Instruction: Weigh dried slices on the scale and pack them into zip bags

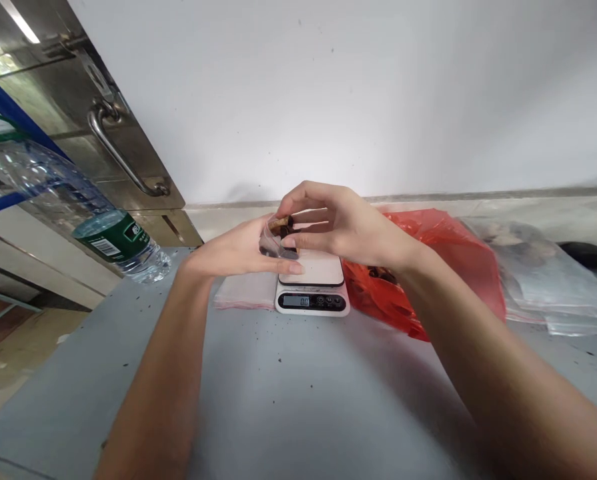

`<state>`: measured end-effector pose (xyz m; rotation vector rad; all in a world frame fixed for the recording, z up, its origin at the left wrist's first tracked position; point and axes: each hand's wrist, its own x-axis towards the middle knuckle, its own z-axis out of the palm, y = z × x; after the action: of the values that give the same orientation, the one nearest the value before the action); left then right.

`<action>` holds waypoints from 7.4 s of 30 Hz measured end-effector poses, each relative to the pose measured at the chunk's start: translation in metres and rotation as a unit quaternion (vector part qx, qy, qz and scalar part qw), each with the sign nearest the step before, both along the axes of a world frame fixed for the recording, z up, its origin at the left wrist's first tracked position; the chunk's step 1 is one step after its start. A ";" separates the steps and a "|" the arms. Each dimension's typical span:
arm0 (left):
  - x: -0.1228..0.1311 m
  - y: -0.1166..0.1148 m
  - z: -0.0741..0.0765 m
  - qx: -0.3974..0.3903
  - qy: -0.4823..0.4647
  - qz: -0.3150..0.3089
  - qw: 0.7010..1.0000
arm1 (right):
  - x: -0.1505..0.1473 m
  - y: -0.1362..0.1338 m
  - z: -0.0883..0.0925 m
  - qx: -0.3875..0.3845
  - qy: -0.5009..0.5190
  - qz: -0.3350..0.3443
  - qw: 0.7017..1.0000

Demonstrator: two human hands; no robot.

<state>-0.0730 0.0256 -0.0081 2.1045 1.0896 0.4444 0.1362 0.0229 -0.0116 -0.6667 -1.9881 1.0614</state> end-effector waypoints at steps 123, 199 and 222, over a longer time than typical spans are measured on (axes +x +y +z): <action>0.030 -0.019 0.009 0.221 -0.036 0.021 0.974 | 0.047 -0.016 0.014 0.045 -0.204 -0.077 0.975; 0.110 -0.028 -0.021 0.143 0.157 -0.192 0.958 | 0.152 -0.056 -0.001 0.027 -0.419 -0.203 0.885; 0.097 -0.029 -0.019 0.147 0.137 -0.209 0.957 | 0.086 -0.017 -0.012 -0.164 -0.552 -0.145 0.804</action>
<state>0.0238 -0.0032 -0.0272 2.6399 0.7192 0.1133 0.2227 0.0054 -0.0239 -2.0779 -2.4725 0.8839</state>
